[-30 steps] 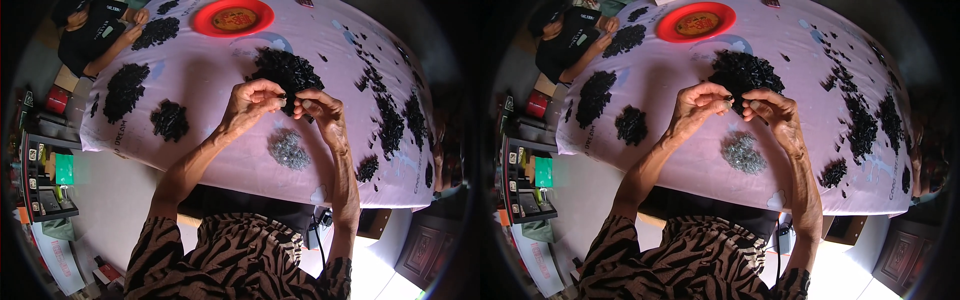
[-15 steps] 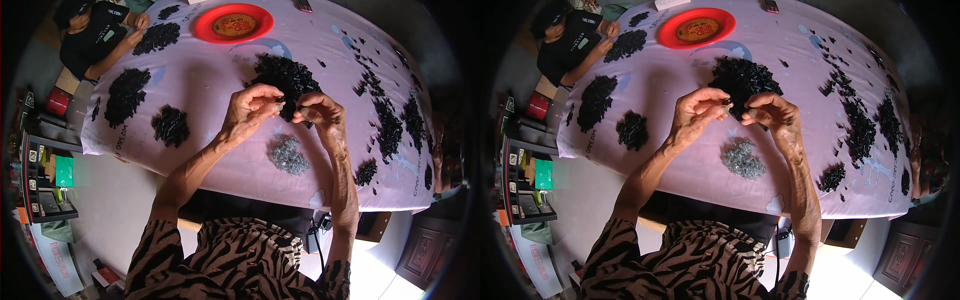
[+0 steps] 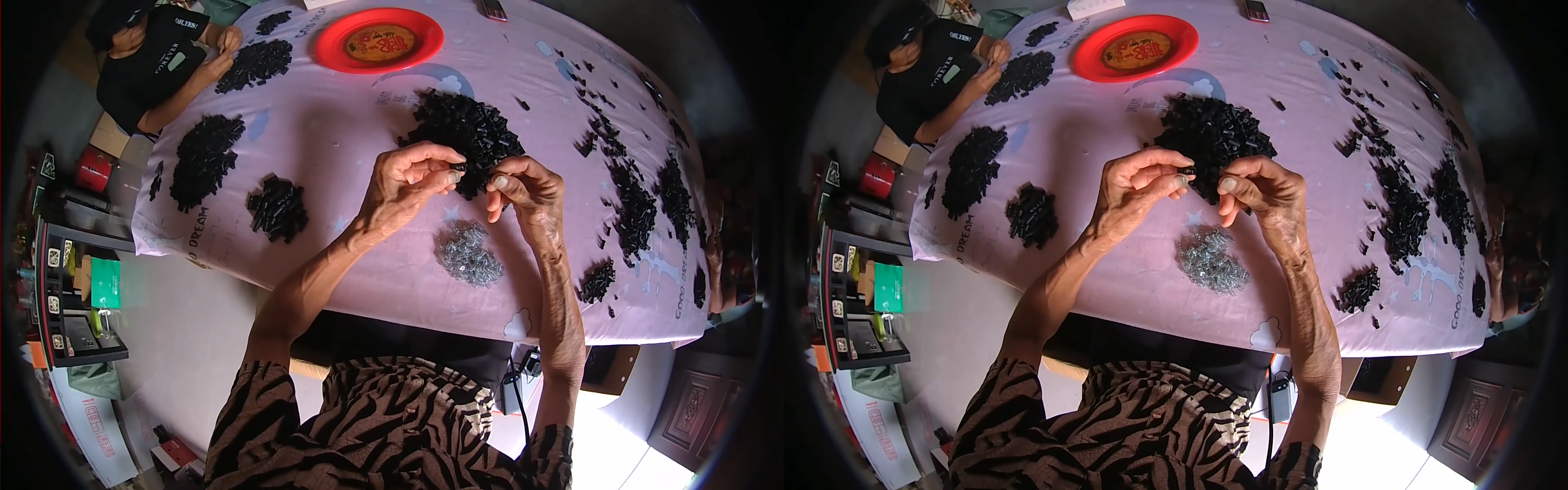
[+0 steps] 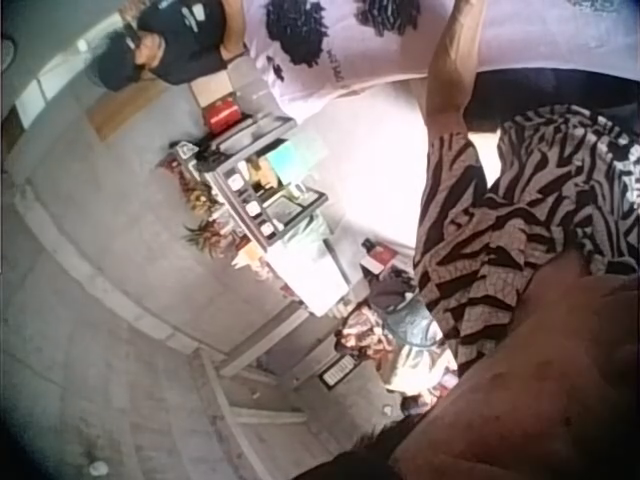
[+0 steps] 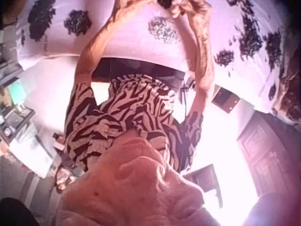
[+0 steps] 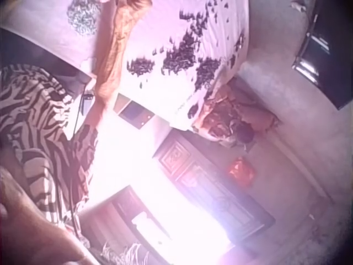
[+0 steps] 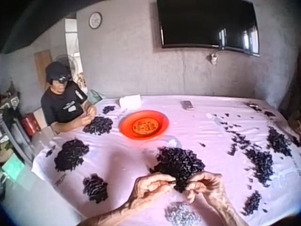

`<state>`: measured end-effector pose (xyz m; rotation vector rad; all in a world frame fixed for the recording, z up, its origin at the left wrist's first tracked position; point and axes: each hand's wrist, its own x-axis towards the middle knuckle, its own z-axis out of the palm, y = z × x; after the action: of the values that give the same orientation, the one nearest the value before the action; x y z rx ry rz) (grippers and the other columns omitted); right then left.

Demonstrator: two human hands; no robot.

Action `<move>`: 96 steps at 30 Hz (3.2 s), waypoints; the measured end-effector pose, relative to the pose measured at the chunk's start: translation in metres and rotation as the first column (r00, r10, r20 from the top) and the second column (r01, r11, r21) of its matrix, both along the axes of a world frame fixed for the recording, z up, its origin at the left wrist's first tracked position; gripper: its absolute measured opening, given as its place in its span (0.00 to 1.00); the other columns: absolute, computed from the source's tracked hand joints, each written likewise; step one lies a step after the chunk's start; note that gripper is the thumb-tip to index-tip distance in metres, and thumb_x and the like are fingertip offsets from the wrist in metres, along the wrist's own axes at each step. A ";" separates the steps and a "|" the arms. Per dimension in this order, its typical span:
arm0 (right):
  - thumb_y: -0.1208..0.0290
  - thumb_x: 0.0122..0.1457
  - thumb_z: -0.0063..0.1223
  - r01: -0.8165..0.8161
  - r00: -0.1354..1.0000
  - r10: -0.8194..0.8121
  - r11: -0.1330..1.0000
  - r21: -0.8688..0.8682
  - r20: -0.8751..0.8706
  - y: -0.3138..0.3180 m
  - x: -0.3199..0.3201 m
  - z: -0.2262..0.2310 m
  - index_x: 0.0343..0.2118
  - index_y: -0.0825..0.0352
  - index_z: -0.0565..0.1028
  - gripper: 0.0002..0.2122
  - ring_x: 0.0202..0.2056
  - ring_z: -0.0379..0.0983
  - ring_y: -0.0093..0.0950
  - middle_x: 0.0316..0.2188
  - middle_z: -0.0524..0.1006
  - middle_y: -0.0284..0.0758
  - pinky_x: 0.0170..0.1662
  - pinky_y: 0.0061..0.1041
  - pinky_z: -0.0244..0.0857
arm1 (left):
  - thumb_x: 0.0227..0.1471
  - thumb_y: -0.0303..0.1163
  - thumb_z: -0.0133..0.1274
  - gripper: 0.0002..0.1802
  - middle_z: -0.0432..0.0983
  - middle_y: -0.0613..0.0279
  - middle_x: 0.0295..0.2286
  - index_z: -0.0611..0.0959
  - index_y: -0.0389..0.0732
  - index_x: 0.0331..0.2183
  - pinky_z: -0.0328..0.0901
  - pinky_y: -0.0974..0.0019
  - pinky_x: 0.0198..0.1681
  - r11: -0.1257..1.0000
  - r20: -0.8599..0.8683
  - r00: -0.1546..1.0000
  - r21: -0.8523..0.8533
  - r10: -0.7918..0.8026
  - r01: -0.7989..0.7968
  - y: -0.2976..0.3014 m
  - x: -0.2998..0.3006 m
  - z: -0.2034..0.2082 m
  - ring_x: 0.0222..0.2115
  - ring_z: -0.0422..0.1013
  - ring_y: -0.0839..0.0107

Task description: Assembling decorative hair clips by attaching small silver pieces to black metal clips at a table.

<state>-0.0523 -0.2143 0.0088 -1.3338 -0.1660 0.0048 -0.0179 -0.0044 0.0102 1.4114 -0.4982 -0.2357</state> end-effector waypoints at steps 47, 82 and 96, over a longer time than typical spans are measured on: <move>0.87 0.51 0.52 0.137 0.968 -0.110 0.985 -0.104 0.226 0.022 -0.009 -0.002 0.30 0.75 0.73 0.04 0.26 0.74 0.21 0.28 0.74 0.34 0.27 0.18 0.73 | 0.50 0.21 0.54 0.10 0.74 0.62 0.30 0.78 0.32 0.38 0.68 0.73 0.36 0.994 -0.022 0.996 -0.061 -0.090 0.089 -0.001 -0.002 -0.003 0.30 0.70 0.78; 0.87 0.53 0.50 0.148 0.937 -0.124 0.988 -0.051 0.327 0.035 -0.015 -0.008 0.30 0.75 0.73 0.03 0.27 0.75 0.22 0.29 0.74 0.37 0.25 0.18 0.74 | 0.51 0.21 0.52 0.07 0.75 0.62 0.25 0.79 0.32 0.36 0.68 0.74 0.30 0.994 -0.001 0.996 -0.068 -0.084 0.083 -0.001 -0.003 -0.004 0.24 0.71 0.78; 0.88 0.52 0.51 0.168 0.906 -0.126 0.983 -0.071 0.403 0.039 -0.015 -0.007 0.31 0.77 0.73 0.04 0.26 0.75 0.23 0.30 0.74 0.39 0.25 0.18 0.73 | 0.51 0.18 0.52 0.08 0.75 0.61 0.30 0.79 0.31 0.36 0.70 0.74 0.31 0.985 0.043 0.992 -0.115 -0.121 0.125 0.001 0.002 -0.003 0.26 0.71 0.77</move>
<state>-0.0673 -0.1754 0.0020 -1.4384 -0.4137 -0.3945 -0.0158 -0.0033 0.0076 1.2731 -0.6205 -0.2764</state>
